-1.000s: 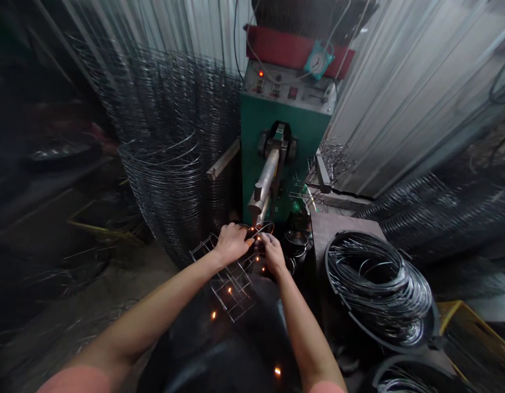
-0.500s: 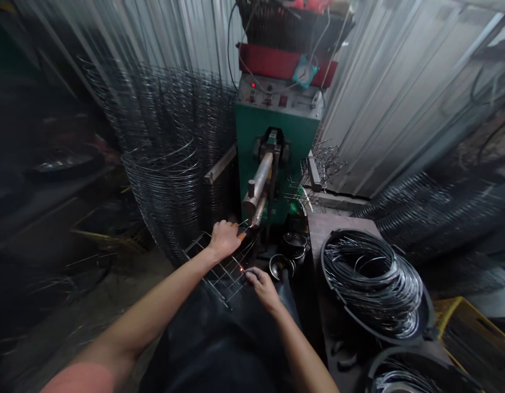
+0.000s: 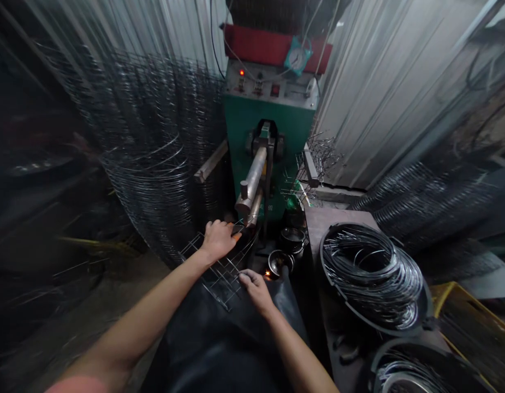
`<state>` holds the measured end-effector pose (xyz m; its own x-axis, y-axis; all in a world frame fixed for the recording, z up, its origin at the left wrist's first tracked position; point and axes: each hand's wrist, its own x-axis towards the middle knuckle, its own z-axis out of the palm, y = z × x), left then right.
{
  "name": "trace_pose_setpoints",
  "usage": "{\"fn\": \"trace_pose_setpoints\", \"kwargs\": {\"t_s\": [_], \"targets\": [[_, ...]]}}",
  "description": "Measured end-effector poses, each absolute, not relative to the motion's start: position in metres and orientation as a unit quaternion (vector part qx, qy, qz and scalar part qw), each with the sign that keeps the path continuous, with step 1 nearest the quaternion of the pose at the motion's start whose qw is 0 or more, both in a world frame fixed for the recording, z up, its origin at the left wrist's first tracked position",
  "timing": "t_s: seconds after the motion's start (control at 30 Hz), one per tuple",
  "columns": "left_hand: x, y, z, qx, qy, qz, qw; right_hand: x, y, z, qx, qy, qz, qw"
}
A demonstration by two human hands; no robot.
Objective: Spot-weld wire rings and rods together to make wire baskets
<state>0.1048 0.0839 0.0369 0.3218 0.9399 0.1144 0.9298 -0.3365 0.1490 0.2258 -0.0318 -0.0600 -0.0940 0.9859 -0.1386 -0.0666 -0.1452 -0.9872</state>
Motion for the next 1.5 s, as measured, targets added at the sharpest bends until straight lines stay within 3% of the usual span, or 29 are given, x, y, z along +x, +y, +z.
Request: {"fn": "trace_pose_setpoints", "kwargs": {"t_s": [0.13, 0.27, 0.4, 0.53, 0.7, 0.9, 1.07, 1.5], "targets": [[0.074, 0.059, 0.030, 0.828, 0.535, 0.154, 0.076, 0.216, -0.047, -0.057, -0.519, -0.465, 0.530, 0.484], [0.018, -0.004, -0.006, 0.767, 0.548, 0.300, 0.145, 0.213, -0.062, -0.047, -0.535, -0.451, 0.512, 0.498], [-0.006, -0.067, -0.049, 0.640, 0.562, 0.385, 0.355, 0.201, -0.075, -0.036, -0.533, -0.437, 0.518, 0.506], [-0.005, -0.087, -0.053, 0.430, 0.509, 0.464, 0.584, 0.185, -0.091, -0.033, -0.520, -0.482, 0.494, 0.503], [-0.026, -0.086, -0.040, 0.318, 0.440, 0.424, 0.725, 0.185, -0.111, -0.051, -0.470, -0.609, 0.418, 0.484], [-0.031, -0.085, -0.069, 0.249, 0.366, 0.448, 0.777, 0.184, -0.117, -0.067, -0.413, -0.718, 0.352, 0.435], [-0.009, -0.082, -0.088, 0.209, 0.385, 0.431, 0.789, 0.180, -0.109, -0.050, -0.468, -0.747, 0.281, 0.379], [-0.034, -0.105, -0.078, 0.193, 0.352, 0.461, 0.792, 0.172, -0.111, -0.030, -0.373, -0.837, 0.257, 0.306]]}}
